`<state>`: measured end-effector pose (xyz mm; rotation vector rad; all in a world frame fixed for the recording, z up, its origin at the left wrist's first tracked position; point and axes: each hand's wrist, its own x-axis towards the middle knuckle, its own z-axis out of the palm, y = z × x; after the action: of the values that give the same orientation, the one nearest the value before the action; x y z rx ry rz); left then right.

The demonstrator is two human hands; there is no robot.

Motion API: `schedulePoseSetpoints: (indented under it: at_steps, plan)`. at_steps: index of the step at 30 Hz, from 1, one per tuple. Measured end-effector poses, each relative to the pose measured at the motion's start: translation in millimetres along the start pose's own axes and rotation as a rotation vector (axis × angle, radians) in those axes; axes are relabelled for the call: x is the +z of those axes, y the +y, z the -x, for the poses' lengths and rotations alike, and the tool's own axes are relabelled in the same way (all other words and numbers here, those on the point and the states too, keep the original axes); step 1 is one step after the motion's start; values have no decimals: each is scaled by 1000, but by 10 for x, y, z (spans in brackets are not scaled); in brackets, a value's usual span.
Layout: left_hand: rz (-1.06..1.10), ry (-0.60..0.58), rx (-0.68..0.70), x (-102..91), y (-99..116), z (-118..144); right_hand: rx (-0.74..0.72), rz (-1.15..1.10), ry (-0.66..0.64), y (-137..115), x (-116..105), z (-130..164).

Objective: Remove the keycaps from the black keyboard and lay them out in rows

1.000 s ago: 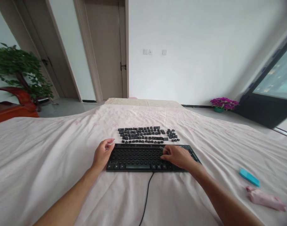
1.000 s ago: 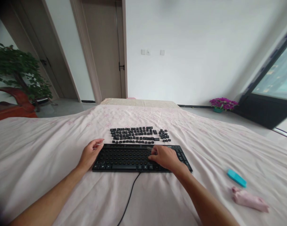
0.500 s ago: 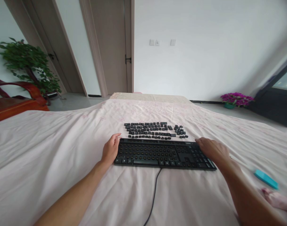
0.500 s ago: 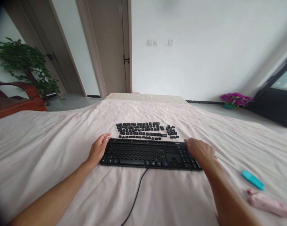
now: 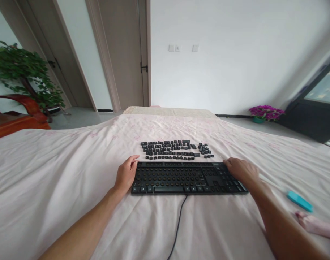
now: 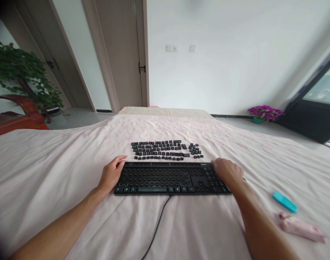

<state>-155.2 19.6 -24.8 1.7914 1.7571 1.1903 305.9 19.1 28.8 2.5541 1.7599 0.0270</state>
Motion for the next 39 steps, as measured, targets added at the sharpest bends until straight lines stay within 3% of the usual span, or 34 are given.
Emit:
schedulePoseSetpoints:
  at_steps: [14, 27, 39]
  plan:
    - [-7, -56, -28, 6, -25, -67, 22, -40, -6, -23, 58, -9]
    - [-33, -3, 8, 27, -41, -78, 45, -79, 43, -39, 52, -18]
    - [-46, -58, 18, 7, -24, -95, 13, -116, 17, 53, 101, -44]
